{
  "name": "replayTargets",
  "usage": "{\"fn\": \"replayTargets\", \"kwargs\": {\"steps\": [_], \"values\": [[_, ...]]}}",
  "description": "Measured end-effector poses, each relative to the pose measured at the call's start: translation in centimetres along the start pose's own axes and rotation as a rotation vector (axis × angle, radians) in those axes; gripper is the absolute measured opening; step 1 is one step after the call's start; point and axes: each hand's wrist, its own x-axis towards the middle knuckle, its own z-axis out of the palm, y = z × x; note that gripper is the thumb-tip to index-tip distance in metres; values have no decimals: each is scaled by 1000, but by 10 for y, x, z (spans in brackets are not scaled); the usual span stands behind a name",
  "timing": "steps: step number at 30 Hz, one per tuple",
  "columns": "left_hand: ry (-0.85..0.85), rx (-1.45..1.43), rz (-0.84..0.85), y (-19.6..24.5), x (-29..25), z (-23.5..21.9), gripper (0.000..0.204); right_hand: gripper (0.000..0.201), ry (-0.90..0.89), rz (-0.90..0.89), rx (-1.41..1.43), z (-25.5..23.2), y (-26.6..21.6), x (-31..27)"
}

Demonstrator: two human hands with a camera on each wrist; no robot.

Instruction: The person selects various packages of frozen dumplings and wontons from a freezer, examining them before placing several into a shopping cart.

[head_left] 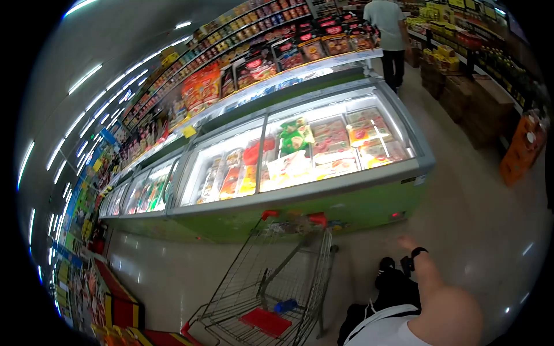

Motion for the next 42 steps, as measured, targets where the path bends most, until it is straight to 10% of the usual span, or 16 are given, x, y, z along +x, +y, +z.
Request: {"fn": "replayTargets", "kwargs": {"steps": [4,6,12,22,31,36,40,42], "values": [[-610,316,237,104,1,116,44,19,382,336,-3,-73,115,8],[-1004,533,409,163,-9,175,23,16,240,499,0,-92,156,10],[-1084,581,534,196,20,329,22,33,129,536,418,-148,180,-6],[-1145,216,1093,400,19,522,23,29,254,623,564,-187,219,56],[-1358,102,648,470,43,669,50,38,685,102,424,-280,55,183],[-1258,-53,532,495,53,757,67,38,932,12,-70,-285,-21,296],[-1334,58,482,489,50,822,74,34,931,-2,73,-305,-92,280],[-1242,-214,179,474,44,845,59,37,806,246,342,-297,-81,286]]}}
